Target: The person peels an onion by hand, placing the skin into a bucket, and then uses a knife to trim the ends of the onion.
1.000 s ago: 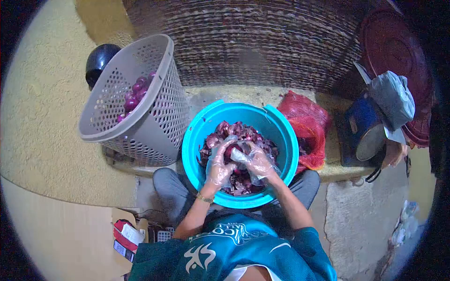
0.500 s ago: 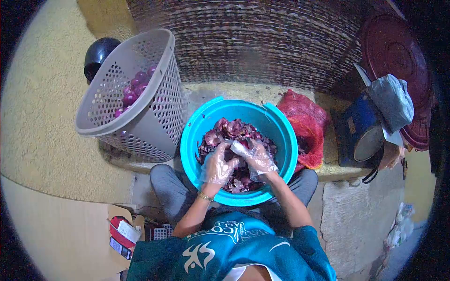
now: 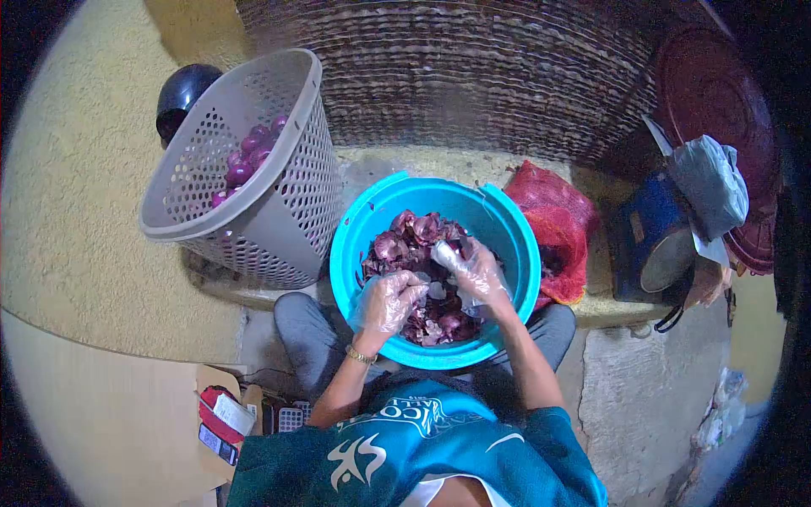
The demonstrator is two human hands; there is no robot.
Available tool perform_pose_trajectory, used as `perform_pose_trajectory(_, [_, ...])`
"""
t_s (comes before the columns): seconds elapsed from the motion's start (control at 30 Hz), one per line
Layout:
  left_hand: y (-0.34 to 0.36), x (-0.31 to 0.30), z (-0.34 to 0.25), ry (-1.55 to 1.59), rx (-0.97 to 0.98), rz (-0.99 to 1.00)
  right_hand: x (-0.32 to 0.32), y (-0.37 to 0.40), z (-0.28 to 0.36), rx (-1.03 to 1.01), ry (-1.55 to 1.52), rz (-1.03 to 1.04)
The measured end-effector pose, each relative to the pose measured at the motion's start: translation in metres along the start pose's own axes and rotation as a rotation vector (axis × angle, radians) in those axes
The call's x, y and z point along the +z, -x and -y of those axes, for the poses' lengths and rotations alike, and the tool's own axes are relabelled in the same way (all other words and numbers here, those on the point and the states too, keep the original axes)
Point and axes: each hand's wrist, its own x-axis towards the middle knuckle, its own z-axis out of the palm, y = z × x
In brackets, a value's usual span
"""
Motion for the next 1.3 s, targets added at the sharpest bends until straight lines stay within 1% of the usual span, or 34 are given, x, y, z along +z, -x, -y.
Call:
perform_pose_trajectory(0.03, [0.001,0.0,0.007,-0.002,-0.002,-0.002,-0.003,0.002,0.003,-0.063,0.055,0.019])
perform_pose_trajectory(0.07, [0.003,0.0,0.014,-0.155,0.013,0.019,-0.005,0.001,-0.005,-0.062,0.053,0.019])
perform_pose_trajectory(0.1, [0.003,-0.001,0.012,-0.308,0.03,0.038,-0.004,-0.001,-0.012,-0.052,0.178,0.021])
perform_pose_trajectory(0.13, [0.003,0.0,0.009,-0.307,0.031,0.038,-0.005,-0.002,-0.019,-0.042,0.305,0.024])
perform_pose_trajectory(0.23, [0.007,0.0,0.0,-0.364,0.028,-0.062,-0.007,0.002,-0.02,-0.025,0.254,0.006])
perform_pose_trajectory(0.27, [0.007,-0.001,0.0,-0.365,0.026,-0.06,-0.009,0.005,-0.017,-0.023,0.251,0.006])
perform_pose_trajectory(0.33, [0.005,-0.006,0.0,-0.355,0.052,-0.004,-0.012,0.011,0.006,-0.053,0.399,-0.002])
perform_pose_trajectory(0.37, [0.004,-0.007,0.002,-0.356,0.052,-0.005,-0.011,0.012,0.009,-0.054,0.398,-0.002])
perform_pose_trajectory(0.43, [0.001,-0.008,0.012,-0.258,0.092,0.02,-0.01,0.011,0.016,-0.129,0.2,0.03])
perform_pose_trajectory(0.47, [0.0,-0.008,0.018,-0.259,0.093,0.019,-0.012,0.011,0.021,-0.13,0.199,0.031])
perform_pose_trajectory(0.53, [-0.001,-0.009,0.025,-0.14,0.101,0.068,-0.015,0.013,0.033,0.068,0.054,0.084])
perform_pose_trajectory(0.57, [-0.001,-0.009,0.028,-0.14,0.1,0.068,-0.015,0.009,0.019,0.069,0.054,0.085])
perform_pose_trajectory(0.6, [-0.001,-0.008,0.027,-0.107,0.046,0.072,-0.016,0.001,-0.006,0.032,0.013,0.072])
perform_pose_trajectory(0.63, [-0.001,-0.008,0.023,-0.073,-0.008,0.076,-0.014,-0.001,-0.006,-0.005,-0.027,0.058])
perform_pose_trajectory(0.67, [-0.002,-0.008,0.018,-0.073,-0.009,0.075,-0.013,0.003,-0.006,0.149,-0.047,0.013])
perform_pose_trajectory(0.7, [-0.003,-0.007,0.009,-0.124,0.078,-0.003,-0.016,0.005,0.005,0.149,-0.047,0.015])
perform_pose_trajectory(0.73, [-0.004,-0.007,0.0,-0.175,0.165,-0.081,-0.02,0.005,0.014,0.351,-0.119,0.075])
perform_pose_trajectory(0.77, [-0.005,-0.005,-0.007,-0.175,0.165,-0.082,-0.022,0.004,0.018,0.553,-0.19,0.135])
perform_pose_trajectory(0.8, [-0.007,-0.003,-0.014,-0.072,0.178,-0.083,-0.014,0.006,0.018,0.508,-0.16,0.098])
perform_pose_trajectory(0.83, [-0.009,-0.001,-0.019,0.031,0.191,-0.083,-0.01,0.007,0.021,0.508,-0.159,0.099])
perform_pose_trajectory(0.9, [-0.012,0.005,-0.028,0.036,0.202,-0.08,-0.007,0.009,0.03,0.536,-0.359,0.135])
perform_pose_trajectory(1.0, [-0.015,0.012,-0.034,0.015,0.214,-0.087,-0.003,0.01,0.029,0.505,-0.323,0.12])
perform_pose_trajectory(1.03, [-0.016,0.013,-0.035,-0.012,0.216,-0.101,-0.001,0.007,0.013,0.505,-0.323,0.12])
perform_pose_trajectory(1.07, [-0.016,0.012,-0.033,-0.012,0.216,-0.101,0.004,0.001,-0.016,0.382,-0.255,0.028])
perform_pose_trajectory(1.1, [-0.016,0.011,-0.028,0.007,0.172,-0.087,0.009,0.0,-0.012,0.259,-0.188,-0.064])
perform_pose_trajectory(1.13, [-0.017,0.011,-0.023,0.026,0.129,-0.072,0.005,0.002,-0.008,0.259,-0.189,-0.063])
perform_pose_trajectory(1.17, [-0.017,0.012,-0.015,0.024,0.128,-0.072,-0.003,0.008,-0.002,0.381,-0.217,0.001])
perform_pose_trajectory(1.2, [-0.017,0.013,-0.012,0.215,0.078,-0.063,-0.008,0.012,0.009,0.503,-0.244,0.067])
perform_pose_trajectory(1.23, [-0.017,0.013,-0.009,0.406,0.027,-0.054,-0.012,0.013,0.01,0.503,-0.244,0.069])
perform_pose_trajectory(1.27, [-0.016,0.013,-0.007,0.406,0.028,-0.054,-0.018,0.013,0.011,0.479,-0.1,0.129])
perform_pose_trajectory(1.3, [-0.014,0.012,-0.015,0.57,0.026,-0.012,-0.02,0.013,0.011,0.454,0.044,0.188])
